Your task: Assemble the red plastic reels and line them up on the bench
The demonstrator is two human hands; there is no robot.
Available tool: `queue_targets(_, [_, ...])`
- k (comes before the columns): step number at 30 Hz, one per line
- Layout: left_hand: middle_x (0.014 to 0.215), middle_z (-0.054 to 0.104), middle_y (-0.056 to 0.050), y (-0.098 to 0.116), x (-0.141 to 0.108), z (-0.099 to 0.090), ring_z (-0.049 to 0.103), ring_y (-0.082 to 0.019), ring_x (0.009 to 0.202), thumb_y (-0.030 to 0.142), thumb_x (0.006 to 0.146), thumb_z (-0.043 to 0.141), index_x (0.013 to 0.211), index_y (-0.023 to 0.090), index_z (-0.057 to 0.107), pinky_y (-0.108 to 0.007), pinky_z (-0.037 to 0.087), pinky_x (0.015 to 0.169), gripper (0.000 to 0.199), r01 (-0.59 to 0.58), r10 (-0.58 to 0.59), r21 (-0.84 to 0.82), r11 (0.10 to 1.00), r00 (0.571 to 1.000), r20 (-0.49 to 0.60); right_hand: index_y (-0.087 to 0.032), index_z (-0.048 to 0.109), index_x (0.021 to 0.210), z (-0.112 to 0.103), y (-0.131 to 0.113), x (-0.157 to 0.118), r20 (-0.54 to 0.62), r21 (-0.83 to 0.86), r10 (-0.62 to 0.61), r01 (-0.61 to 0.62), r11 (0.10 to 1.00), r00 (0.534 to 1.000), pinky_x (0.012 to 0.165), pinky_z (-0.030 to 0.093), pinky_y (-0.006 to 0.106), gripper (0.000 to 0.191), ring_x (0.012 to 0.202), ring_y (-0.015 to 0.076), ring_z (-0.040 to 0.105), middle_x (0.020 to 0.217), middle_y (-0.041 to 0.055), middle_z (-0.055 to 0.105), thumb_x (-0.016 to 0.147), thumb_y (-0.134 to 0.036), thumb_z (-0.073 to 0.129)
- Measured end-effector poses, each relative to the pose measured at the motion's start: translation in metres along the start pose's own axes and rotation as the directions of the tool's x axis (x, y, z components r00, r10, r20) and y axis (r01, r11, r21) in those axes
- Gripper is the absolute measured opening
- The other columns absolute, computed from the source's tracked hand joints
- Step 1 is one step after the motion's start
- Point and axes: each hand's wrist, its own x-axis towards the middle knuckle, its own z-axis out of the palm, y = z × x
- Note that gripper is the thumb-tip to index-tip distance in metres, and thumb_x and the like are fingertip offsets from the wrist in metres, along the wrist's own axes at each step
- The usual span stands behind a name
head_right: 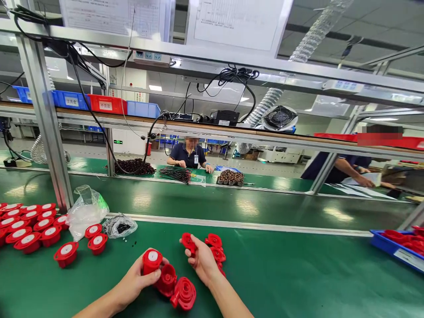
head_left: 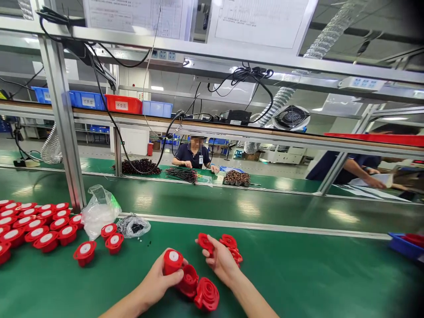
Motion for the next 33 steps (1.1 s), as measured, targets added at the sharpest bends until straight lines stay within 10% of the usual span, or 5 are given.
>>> queue_targets(11, [0.095,0.065,-0.003,-0.003,0.004,0.002,0.057,-0.017,0.084,0.033,0.074,0.082,0.098,0.018,0.059,-0.029,0.045,0.079,0.036,-0.025,0.063,0.237,0.971,0.986,-0.155,-0.011,0.071,0.085,0.001,0.008,-0.004,0.087,-0.119,-0.052,0.062,0.991,0.995,0.04,0.018,0.014,0.028,0.046,0.0004,0.03,0.088,0.0101,0.074,0.067,-0.028,0.085])
queue_targets(20, [0.072,0.052,0.006,-0.002,0.008,0.005,0.045,-0.011,0.066,0.03,0.07,0.082,0.086,0.02,0.054,-0.024,0.039,0.064,0.034,-0.045,0.088,0.209,0.977,0.976,-0.199,-0.017,0.073,0.121,0.019,0.0,-0.035,0.411,-0.042,-0.011,0.031,0.999,0.912,0.075,0.051,0.024,0.058,0.086,0.014,0.057,0.097,0.0068,0.068,0.064,-0.013,0.086])
queue_targets(24, [0.067,0.058,0.004,0.001,0.011,0.004,0.049,-0.012,0.063,0.02,0.062,0.079,0.073,0.019,0.052,-0.025,0.04,0.061,0.029,-0.016,0.078,0.27,0.963,0.972,-0.22,-0.022,0.061,0.137,0.017,0.01,-0.035,0.412,-0.216,-0.099,0.203,0.955,0.906,0.07,0.051,0.027,0.063,0.082,0.0147,0.058,0.112,0.0092,0.066,0.081,-0.037,0.085])
queue_targets(28, [0.054,0.046,0.011,-0.001,0.012,0.004,0.039,-0.009,0.05,0.014,0.058,0.074,0.068,0.022,0.042,-0.023,0.032,0.051,0.034,0.016,0.05,0.26,0.966,0.969,-0.242,-0.022,0.061,0.133,0.018,0.015,-0.048,0.443,-0.568,-0.311,0.531,0.629,0.841,0.077,0.054,0.033,0.046,0.081,0.017,0.059,0.112,0.0092,0.066,0.092,-0.038,0.071])
queue_targets(33, [0.067,0.055,0.005,-0.001,0.012,0.009,0.04,-0.01,0.062,0.013,0.06,0.072,0.076,0.017,0.054,-0.024,0.034,0.058,0.024,-0.105,0.127,0.185,0.977,0.986,-0.111,-0.028,0.057,0.142,0.027,0.011,-0.072,0.756,-0.569,-0.315,0.814,0.116,0.574,0.099,0.056,0.038,0.051,0.119,0.0264,0.062,0.141,0.0124,0.056,0.092,-0.023,0.064])
